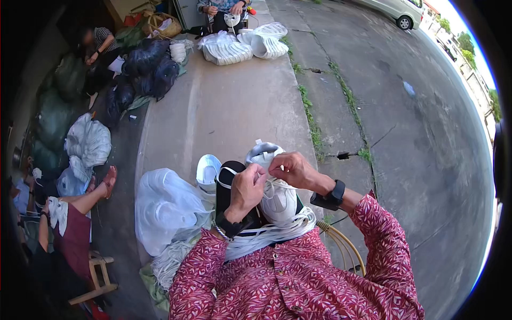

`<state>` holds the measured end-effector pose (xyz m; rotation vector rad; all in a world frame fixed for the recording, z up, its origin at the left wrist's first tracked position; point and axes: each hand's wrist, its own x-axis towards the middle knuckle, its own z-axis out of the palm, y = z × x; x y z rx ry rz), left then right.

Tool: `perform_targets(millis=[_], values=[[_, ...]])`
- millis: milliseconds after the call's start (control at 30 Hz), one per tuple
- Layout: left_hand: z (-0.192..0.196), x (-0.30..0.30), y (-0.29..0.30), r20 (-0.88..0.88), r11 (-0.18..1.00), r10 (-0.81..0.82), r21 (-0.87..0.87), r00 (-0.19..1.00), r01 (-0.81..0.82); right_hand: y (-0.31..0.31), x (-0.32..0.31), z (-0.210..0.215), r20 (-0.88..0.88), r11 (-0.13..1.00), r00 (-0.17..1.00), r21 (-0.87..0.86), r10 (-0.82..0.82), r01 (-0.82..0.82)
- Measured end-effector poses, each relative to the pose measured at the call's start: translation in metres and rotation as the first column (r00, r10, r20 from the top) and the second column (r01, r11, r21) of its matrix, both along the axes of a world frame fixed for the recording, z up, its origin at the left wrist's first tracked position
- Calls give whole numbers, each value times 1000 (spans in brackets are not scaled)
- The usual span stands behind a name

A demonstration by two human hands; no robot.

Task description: The recorder is threading and lacing white shoe components together using white cord.

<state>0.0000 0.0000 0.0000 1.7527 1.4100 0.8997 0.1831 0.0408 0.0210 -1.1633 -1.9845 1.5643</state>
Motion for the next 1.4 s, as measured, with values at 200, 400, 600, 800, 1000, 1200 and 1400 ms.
perform_targets(millis=[200, 400, 600, 800, 1000, 1200, 1400], values=[[-14, 10, 7, -271, 981, 172, 135, 947, -139, -1, -8, -23, 197, 577, 971, 812, -139, -83], [-10, 15, 4, -477, 996, 85, 62, 875, -63, -3, -3, -22, 474, 636, 856, 730, -207, -250], [-17, 14, 7, -459, 994, 84, 95, 884, -45, -3, -9, -32, 352, 747, 928, 649, -126, -145], [-19, 11, 7, -419, 993, 66, 116, 906, -19, 1, -1, -35, 183, 756, 983, 647, -30, -98], [-20, 10, 7, -387, 993, 51, 121, 921, -5, -6, -6, -32, 312, 713, 941, 689, -132, -129], [-17, 9, 1, -314, 989, 69, 149, 947, -22, -8, -8, -30, 207, 766, 977, 636, -58, -89], [-9, 15, 4, -414, 984, 26, 172, 910, 50, -17, -17, -46, 307, 657, 921, 750, -241, -78]])
